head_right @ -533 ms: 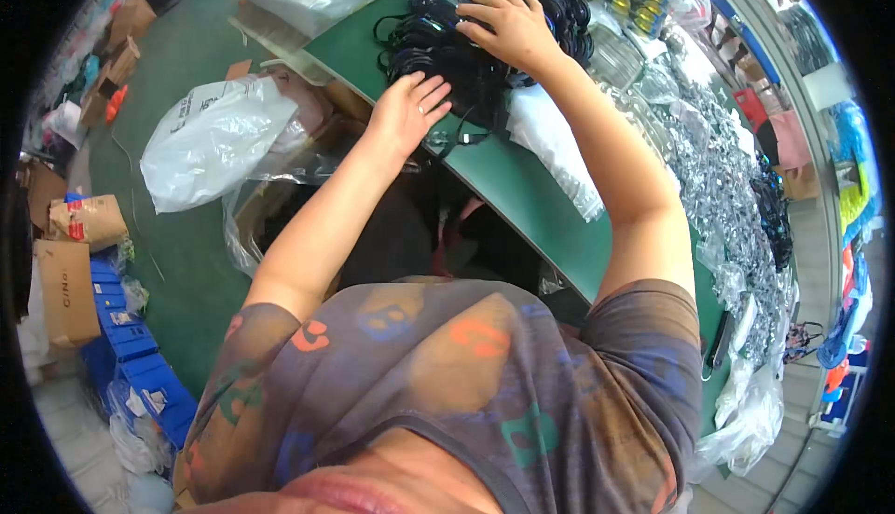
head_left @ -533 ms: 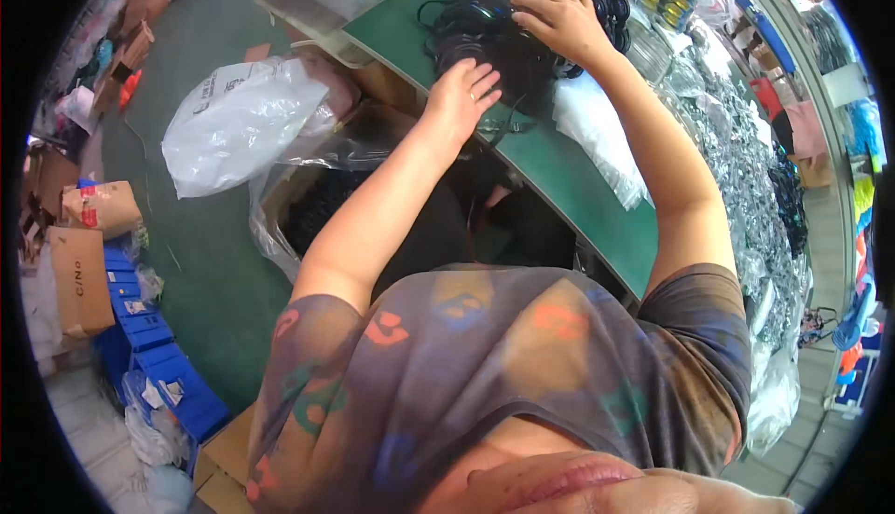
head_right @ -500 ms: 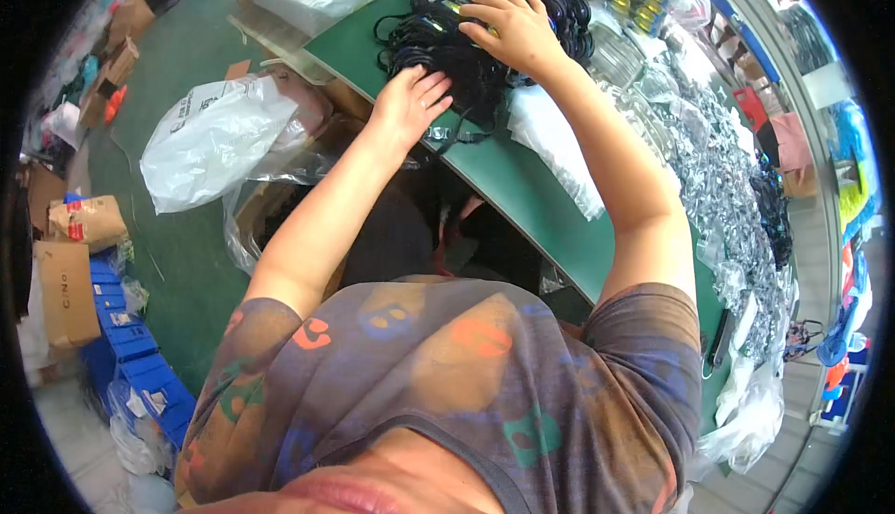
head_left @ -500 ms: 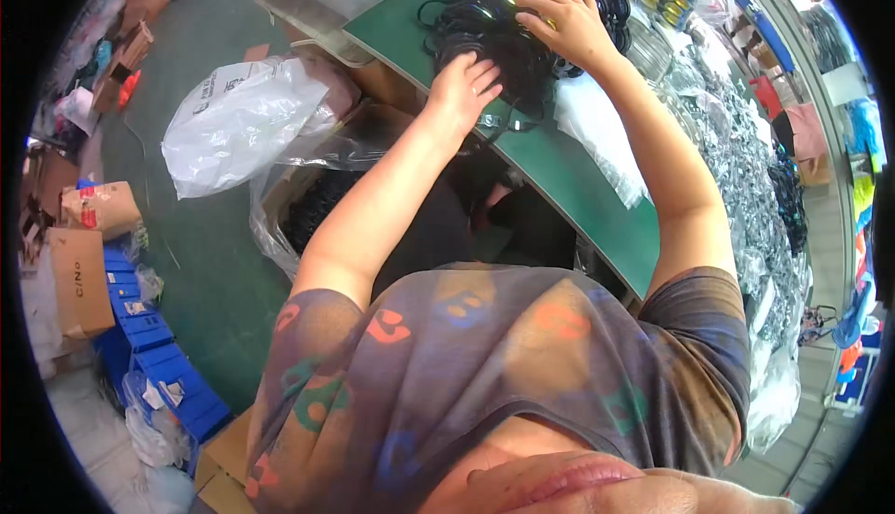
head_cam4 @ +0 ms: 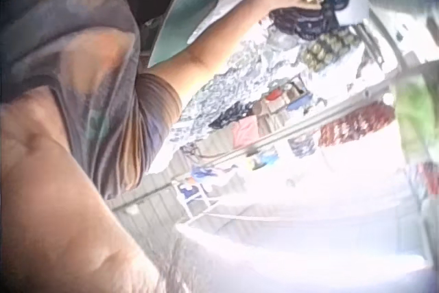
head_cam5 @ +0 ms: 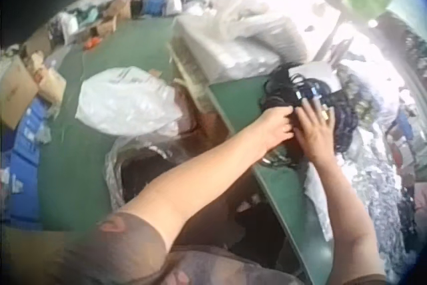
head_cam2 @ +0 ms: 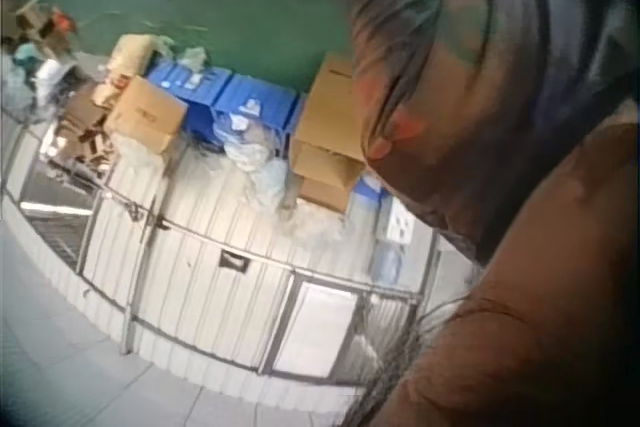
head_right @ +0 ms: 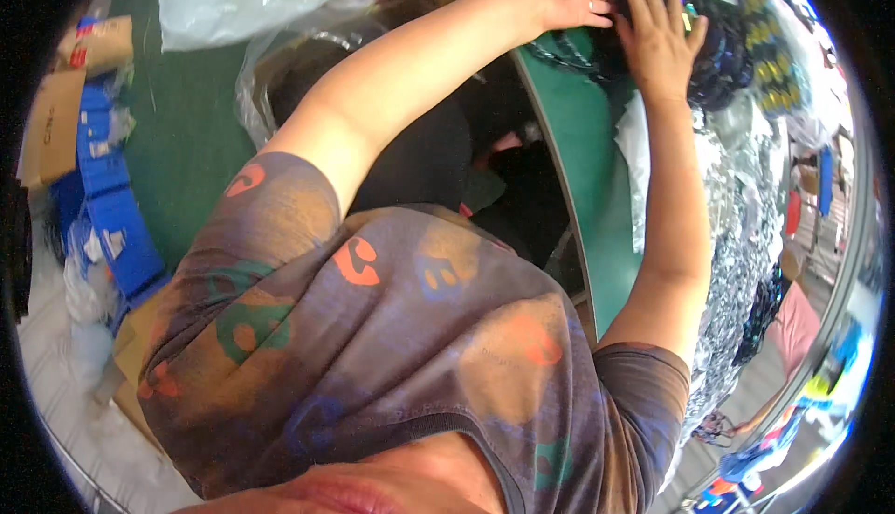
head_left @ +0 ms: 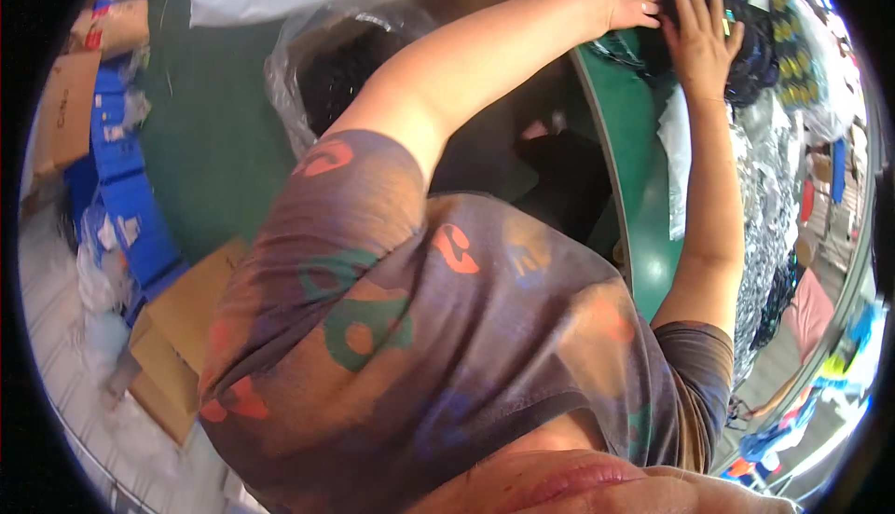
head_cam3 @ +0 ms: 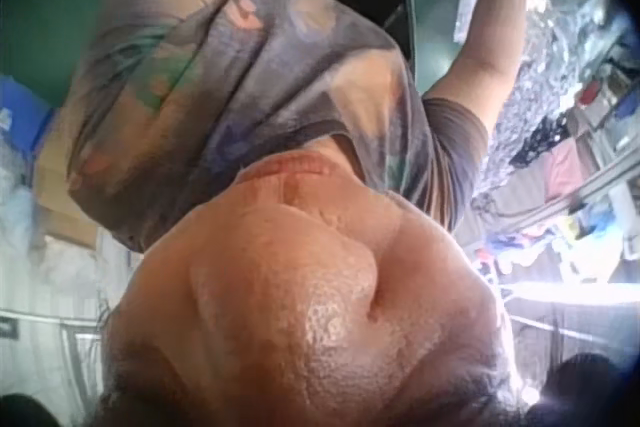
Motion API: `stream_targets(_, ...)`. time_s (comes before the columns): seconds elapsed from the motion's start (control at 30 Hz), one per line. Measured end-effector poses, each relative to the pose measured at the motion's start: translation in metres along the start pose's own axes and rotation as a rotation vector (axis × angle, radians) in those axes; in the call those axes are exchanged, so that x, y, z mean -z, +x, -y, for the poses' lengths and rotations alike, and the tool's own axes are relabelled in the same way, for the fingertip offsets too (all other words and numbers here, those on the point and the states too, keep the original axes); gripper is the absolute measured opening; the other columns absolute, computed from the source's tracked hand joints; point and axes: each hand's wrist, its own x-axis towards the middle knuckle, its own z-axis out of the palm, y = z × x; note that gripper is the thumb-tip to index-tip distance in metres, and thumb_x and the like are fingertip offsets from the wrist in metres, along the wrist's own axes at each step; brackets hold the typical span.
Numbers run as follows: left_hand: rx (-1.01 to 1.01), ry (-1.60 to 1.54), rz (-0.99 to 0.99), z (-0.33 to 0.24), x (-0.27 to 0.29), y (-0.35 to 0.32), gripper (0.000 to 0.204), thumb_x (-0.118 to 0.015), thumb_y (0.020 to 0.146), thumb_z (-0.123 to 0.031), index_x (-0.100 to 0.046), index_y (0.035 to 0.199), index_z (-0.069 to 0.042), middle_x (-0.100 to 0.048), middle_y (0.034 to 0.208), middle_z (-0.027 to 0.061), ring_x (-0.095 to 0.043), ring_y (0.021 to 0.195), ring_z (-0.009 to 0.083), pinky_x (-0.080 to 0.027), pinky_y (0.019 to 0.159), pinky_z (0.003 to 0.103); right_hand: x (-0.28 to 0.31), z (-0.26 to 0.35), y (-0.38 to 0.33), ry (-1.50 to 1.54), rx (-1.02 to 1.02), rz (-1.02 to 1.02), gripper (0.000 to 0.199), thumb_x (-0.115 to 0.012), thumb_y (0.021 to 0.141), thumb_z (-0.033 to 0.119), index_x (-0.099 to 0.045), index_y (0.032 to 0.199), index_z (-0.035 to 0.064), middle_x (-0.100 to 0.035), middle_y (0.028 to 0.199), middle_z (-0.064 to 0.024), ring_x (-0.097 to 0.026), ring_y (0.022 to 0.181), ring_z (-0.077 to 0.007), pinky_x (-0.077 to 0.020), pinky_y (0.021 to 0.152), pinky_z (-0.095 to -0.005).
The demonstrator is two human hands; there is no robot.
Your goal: Packaging individual swimming goggles into plastic bags and organizing them into a storage bin.
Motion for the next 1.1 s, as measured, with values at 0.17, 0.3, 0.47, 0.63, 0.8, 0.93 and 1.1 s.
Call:
stream_targets(0.17,-0.171,0.256,0.187,0.007,0.093,-0.220,0.045,-0.049,0.106,-0.025,-0.050,0.142,0.002,-0.061,0.135,0.0178,-0.060,0.125,0.0272,-0.046,0.109,0.043,-0.001,0.018,0.015,0.225,0.035,-0.067,0.055,-0.066,0.094,0.043,-0.052,0.145,0.0283,-0.047,0.154,0.0062,-0.037,0.147,-0.0197,-0.0220,0.114,-0.0631)
stream_targets(0.3,0.014,0.242,-0.703,0.074,0.231,-0.333,0.028,-0.055,0.103,-0.028,-0.066,0.112,-0.004,-0.072,0.105,0.0104,-0.070,0.097,0.0212,-0.055,0.091,0.036,0.024,0.032,0.012,0.279,0.022,-0.037,0.060,-0.069,0.092,0.043,-0.051,0.145,0.0226,-0.050,0.152,0.0050,-0.040,0.145,-0.0211,-0.0226,0.113,-0.0625)
stream_targets(0.47,-0.024,0.407,-1.082,0.099,0.342,-0.404,0.027,-0.051,0.106,-0.027,-0.065,0.115,-0.005,-0.071,0.101,0.0072,-0.069,0.091,0.0178,-0.053,0.085,0.030,0.057,0.069,0.018,0.398,0.072,-0.040,0.041,-0.073,0.090,0.029,-0.064,0.129,0.0220,-0.059,0.143,0.0046,-0.044,0.142,-0.0196,-0.0143,0.119,-0.0553)
stream_targets(0.63,-0.147,1.318,-0.923,0.113,0.390,-0.343,0.028,-0.057,0.099,-0.022,-0.066,0.118,-0.003,-0.072,0.109,0.0117,-0.069,0.099,0.0290,-0.053,0.089,0.036,0.080,0.145,0.038,0.584,0.318,0.146,0.038,-0.074,0.089,0.025,-0.064,0.125,0.0175,-0.055,0.146,-0.0012,-0.041,0.144,-0.0254,-0.0224,0.118,-0.0558)
stream_targets(0.8,0.729,1.396,-0.282,0.135,0.383,-0.335,0.049,-0.049,0.101,-0.044,-0.059,0.128,-0.005,-0.063,0.126,0.0231,-0.060,0.116,0.0422,-0.047,0.098,0.049,0.052,0.149,0.035,0.569,0.337,0.287,0.042,-0.065,0.096,0.035,-0.061,0.133,0.0161,-0.047,0.153,-0.0045,-0.037,0.146,-0.0252,-0.0251,0.119,-0.0545)
stream_targets(0.93,0.464,1.433,-0.411,0.158,0.372,-0.366,0.068,-0.045,0.101,-0.054,-0.041,0.148,-0.005,-0.050,0.143,0.0239,-0.052,0.128,0.0427,-0.042,0.108,0.046,0.045,0.145,0.033,0.655,0.280,0.295,0.038,-0.065,0.096,0.031,-0.063,0.131,0.0198,-0.048,0.153,-0.0042,-0.043,0.143,-0.0248,-0.0286,0.117,-0.0527)
stream_targets(1.1,0.404,0.872,-0.653,0.156,0.421,-0.330,0.070,-0.042,0.100,-0.060,-0.063,0.129,0.000,-0.064,0.129,0.0237,-0.056,0.127,0.0379,-0.041,0.108,0.042,0.048,0.146,0.034,0.560,0.289,0.264,0.038,-0.068,0.093,0.022,-0.064,0.130,0.0195,-0.051,0.150,-0.0039,-0.047,0.140,-0.0219,-0.0305,0.117,-0.0497)
